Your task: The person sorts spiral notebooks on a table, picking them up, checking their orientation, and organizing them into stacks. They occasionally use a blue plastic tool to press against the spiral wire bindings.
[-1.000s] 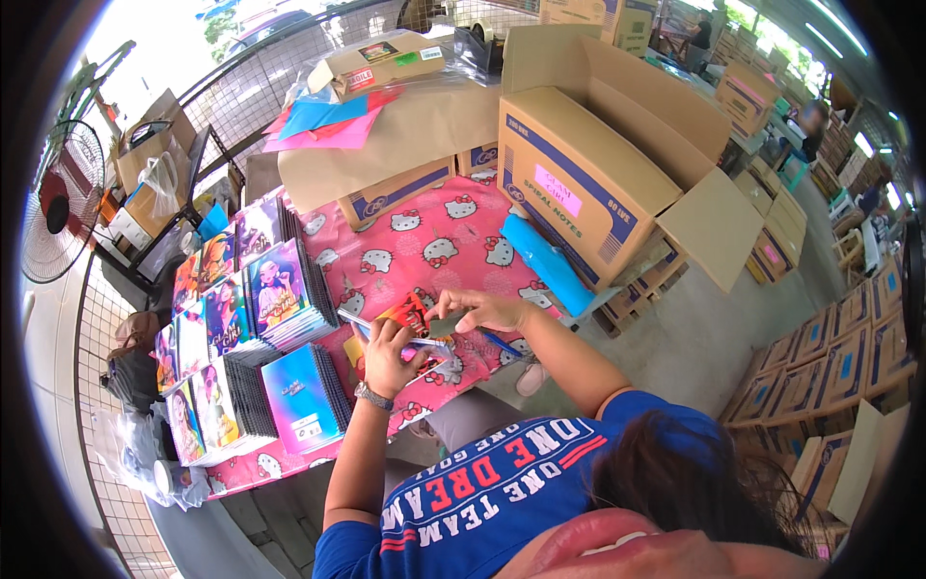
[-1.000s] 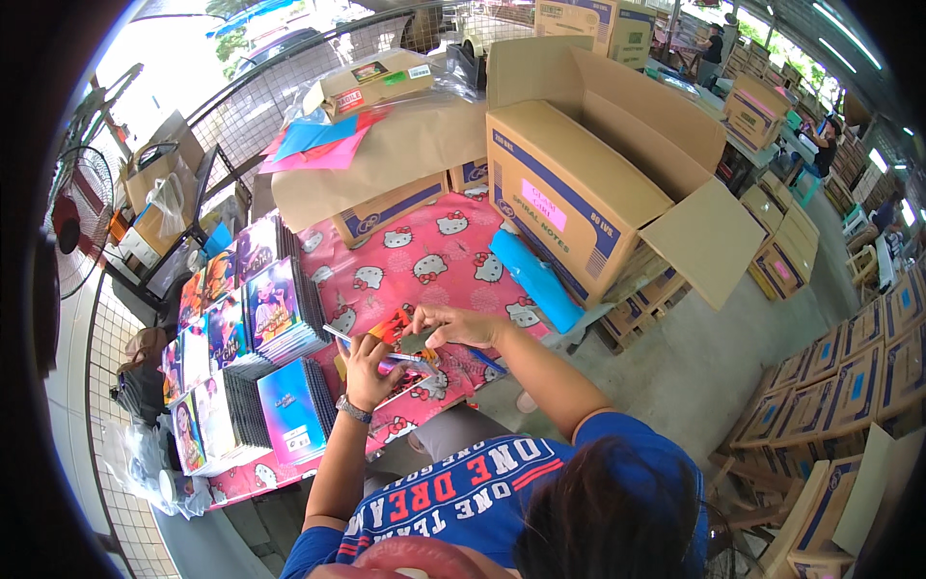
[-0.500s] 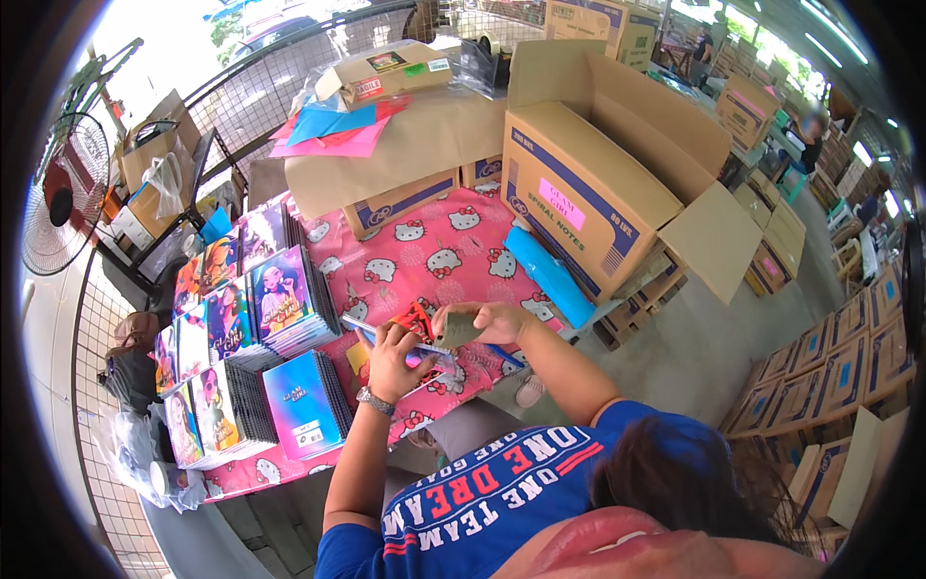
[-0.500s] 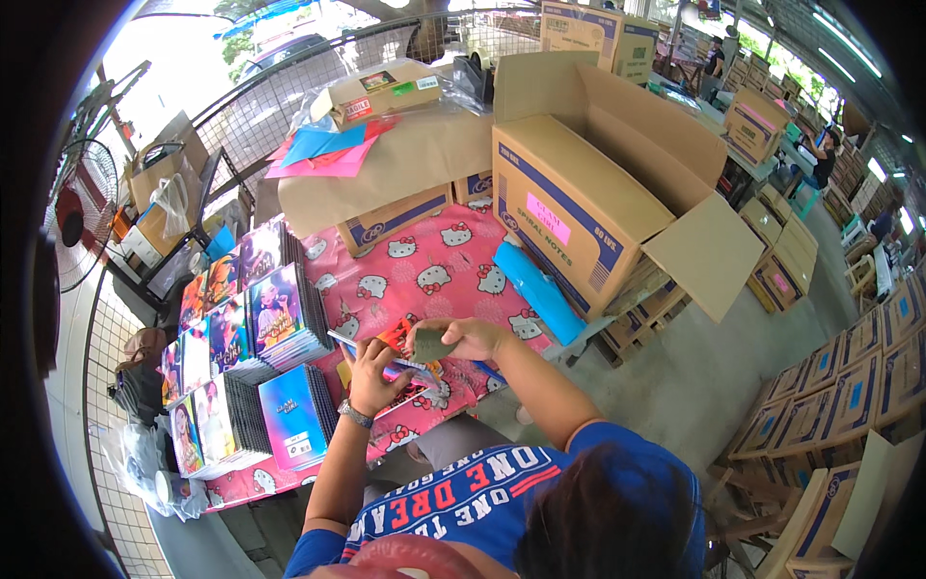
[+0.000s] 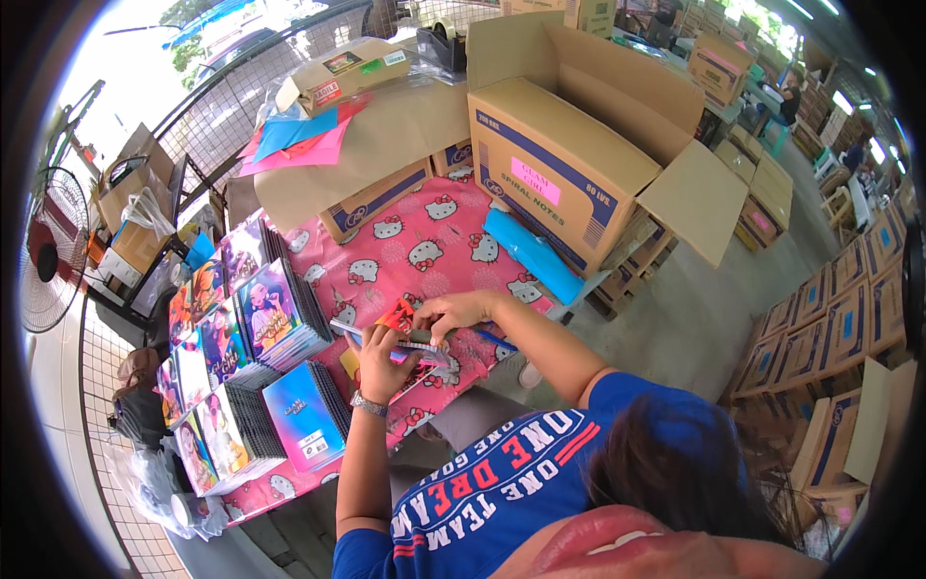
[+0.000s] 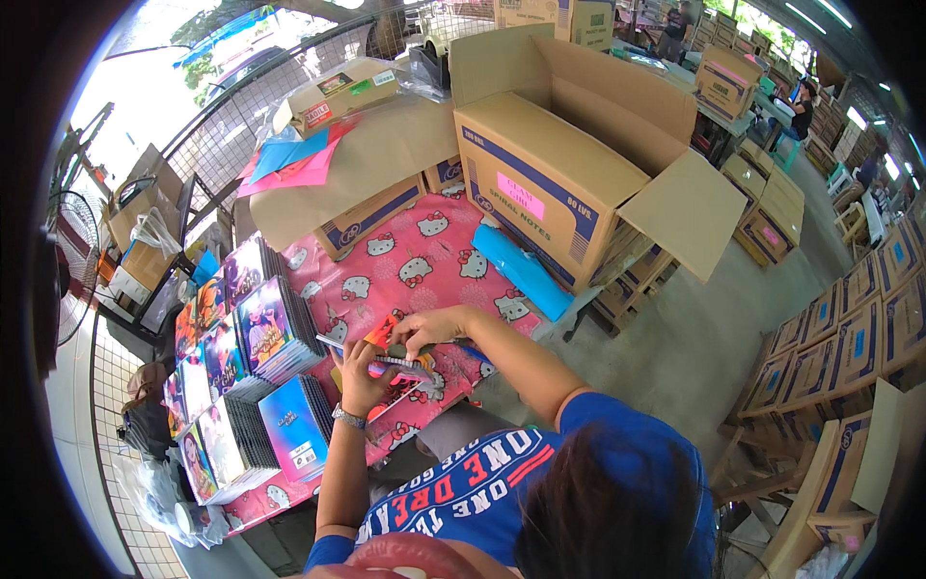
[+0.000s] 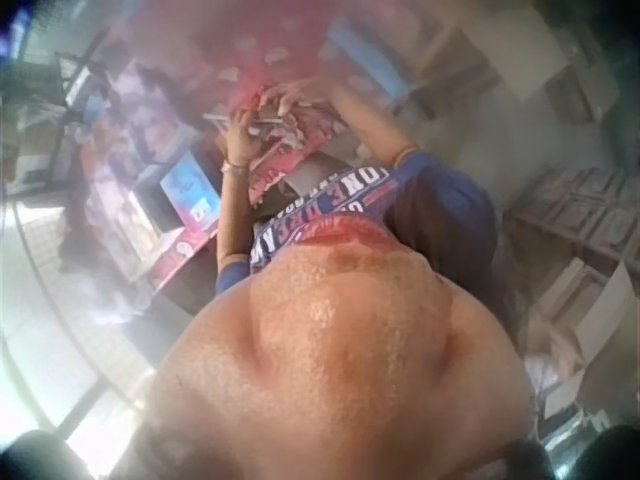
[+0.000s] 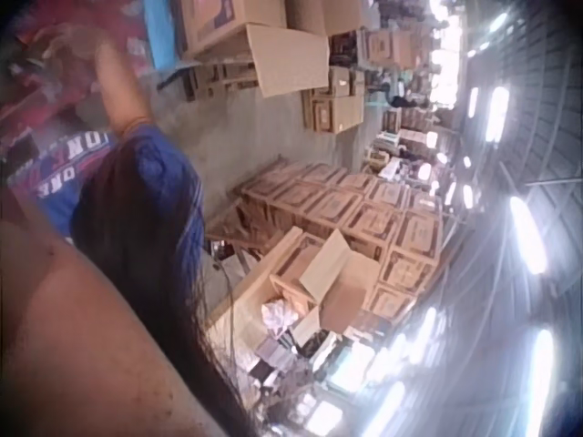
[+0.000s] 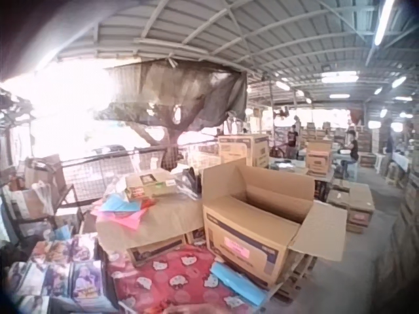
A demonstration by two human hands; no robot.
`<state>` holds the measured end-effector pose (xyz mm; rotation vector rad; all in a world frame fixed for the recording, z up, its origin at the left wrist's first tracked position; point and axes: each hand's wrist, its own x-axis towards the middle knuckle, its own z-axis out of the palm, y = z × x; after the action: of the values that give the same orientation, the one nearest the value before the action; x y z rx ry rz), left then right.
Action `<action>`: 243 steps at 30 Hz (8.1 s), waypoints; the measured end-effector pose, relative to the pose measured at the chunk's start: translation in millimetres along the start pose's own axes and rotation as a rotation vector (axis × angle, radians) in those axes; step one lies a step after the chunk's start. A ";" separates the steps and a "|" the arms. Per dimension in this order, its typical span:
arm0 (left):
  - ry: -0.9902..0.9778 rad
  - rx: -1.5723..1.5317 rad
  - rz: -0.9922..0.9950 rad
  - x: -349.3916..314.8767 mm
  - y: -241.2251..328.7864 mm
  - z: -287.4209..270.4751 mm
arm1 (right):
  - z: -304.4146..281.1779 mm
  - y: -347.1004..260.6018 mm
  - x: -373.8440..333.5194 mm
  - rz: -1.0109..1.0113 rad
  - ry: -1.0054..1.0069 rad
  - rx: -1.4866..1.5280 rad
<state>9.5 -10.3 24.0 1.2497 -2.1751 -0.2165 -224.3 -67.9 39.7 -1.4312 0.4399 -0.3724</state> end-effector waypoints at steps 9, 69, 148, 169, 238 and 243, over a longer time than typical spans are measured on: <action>-0.001 -0.049 -0.042 -2.1 -12.5 4.5 | 1.2 -11.5 6.1 -0.133 -0.100 0.420; -0.063 -0.548 -0.093 -18.3 -66.2 -15.1 | 11.7 -6.4 43.0 0.112 -0.040 0.164; 0.878 0.238 -1.217 -217.7 -102.8 -72.1 | -193.0 123.3 -128.9 0.619 1.287 -0.694; 0.429 0.134 -0.209 -73.5 -17.9 -37.4 | -103.1 101.2 -92.2 0.865 1.390 -1.014; -0.442 0.325 -0.007 -54.0 -16.9 60.0 | -111.4 86.2 -92.8 0.651 1.060 -1.091; -0.436 0.343 0.112 -62.0 -13.2 58.5 | -105.1 87.9 -96.6 0.415 1.324 -0.993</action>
<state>7.7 24.8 -54.8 1.3542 -2.7393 -0.0743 -361.9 -100.7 -50.1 -1.7851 2.1911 -0.7975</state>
